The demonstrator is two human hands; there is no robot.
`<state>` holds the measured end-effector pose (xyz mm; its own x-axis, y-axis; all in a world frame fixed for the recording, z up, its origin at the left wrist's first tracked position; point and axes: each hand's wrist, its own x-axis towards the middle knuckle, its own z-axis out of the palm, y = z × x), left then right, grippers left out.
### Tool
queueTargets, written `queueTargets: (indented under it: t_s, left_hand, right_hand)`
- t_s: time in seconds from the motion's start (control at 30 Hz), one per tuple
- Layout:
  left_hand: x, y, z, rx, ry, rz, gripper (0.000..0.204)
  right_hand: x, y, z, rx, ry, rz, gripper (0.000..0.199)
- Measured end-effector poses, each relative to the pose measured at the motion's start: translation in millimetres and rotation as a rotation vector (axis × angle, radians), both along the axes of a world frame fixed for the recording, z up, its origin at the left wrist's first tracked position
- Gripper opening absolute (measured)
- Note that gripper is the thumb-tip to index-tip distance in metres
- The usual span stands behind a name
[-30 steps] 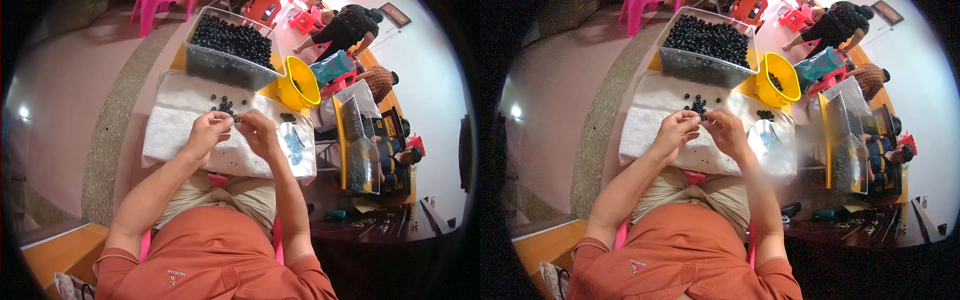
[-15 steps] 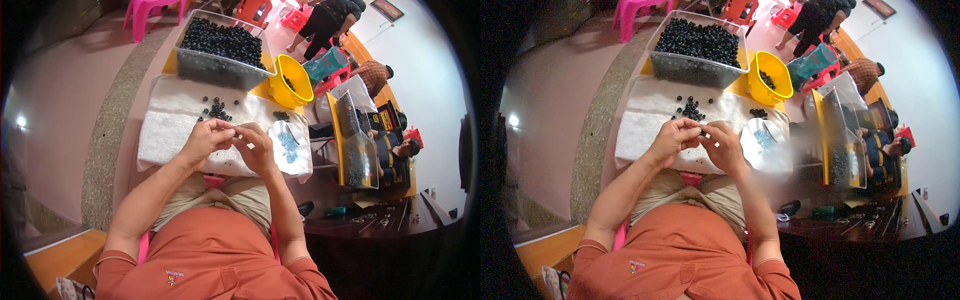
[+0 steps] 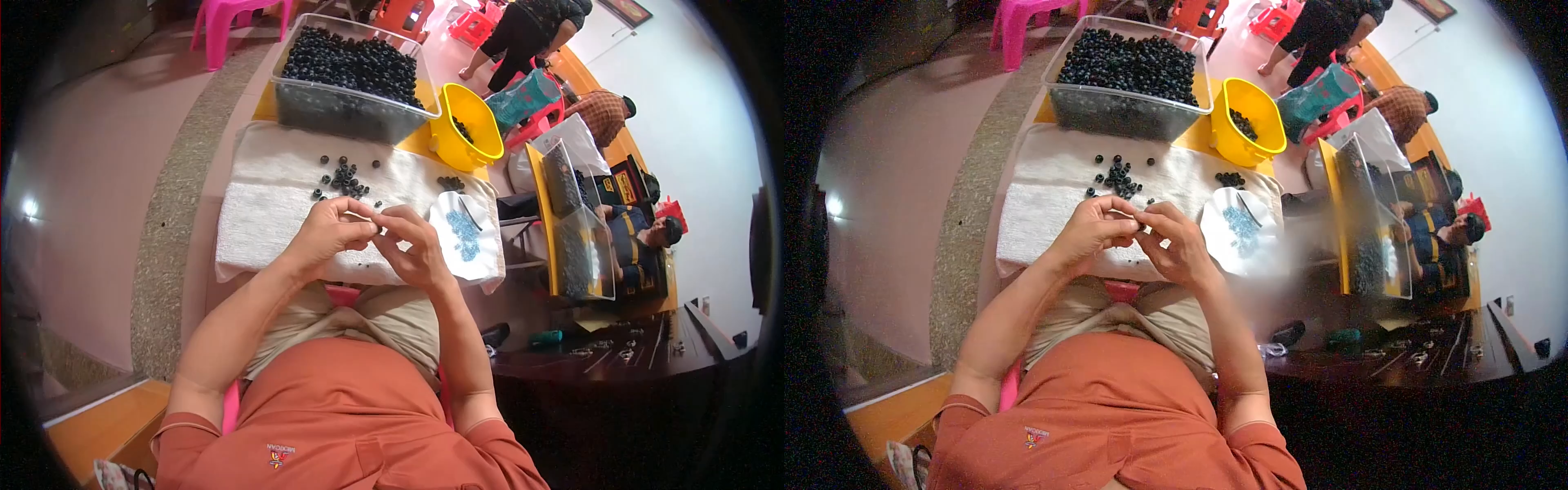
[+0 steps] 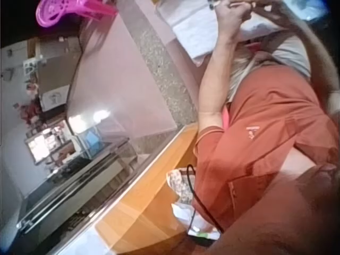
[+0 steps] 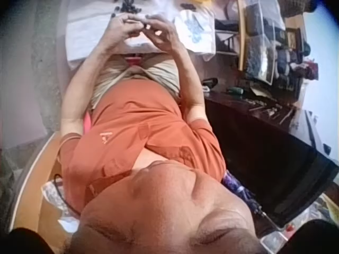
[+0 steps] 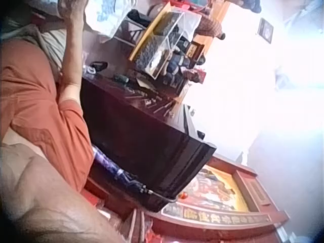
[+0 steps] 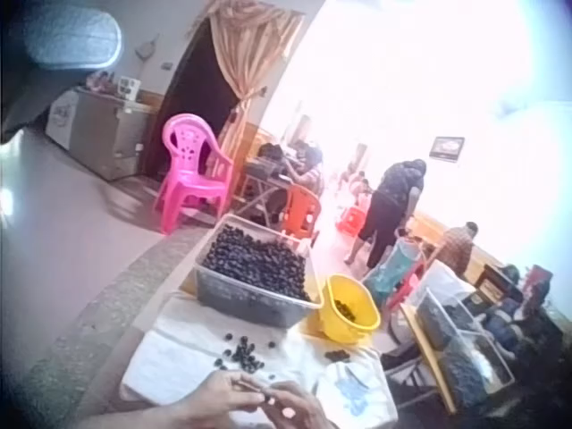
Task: Sorting small black round objects on a table.
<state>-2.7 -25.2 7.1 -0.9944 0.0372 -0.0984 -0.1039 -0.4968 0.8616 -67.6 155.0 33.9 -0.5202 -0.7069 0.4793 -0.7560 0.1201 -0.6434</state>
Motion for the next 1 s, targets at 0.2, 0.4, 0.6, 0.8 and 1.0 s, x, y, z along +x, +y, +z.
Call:
queueTargets:
  t_s: [0.2,0.4,0.6,0.8,1.0]
  left_hand:
    - [1,8,2,0.071,-0.072,-0.011,0.019]
    - [3,5,7,-0.001,-0.112,-0.008,0.019]
    - [3,11,8,0.092,-0.118,0.016,0.018]
    - [2,18,-2,0.172,-0.117,0.059,0.015]
    - [3,27,-8,0.237,-0.097,0.1,0.014]
  right_hand:
    - [7,-2,-6,-0.011,0.017,-0.118,0.032]
    - [1,2,0,0.003,0.064,-0.011,0.038]
    - [7,0,-13,-0.106,0.122,-0.149,0.036]
    - [14,-7,-19,-0.164,0.293,-0.231,0.037]
    - [25,-8,-22,-0.244,0.344,-0.374,0.034]
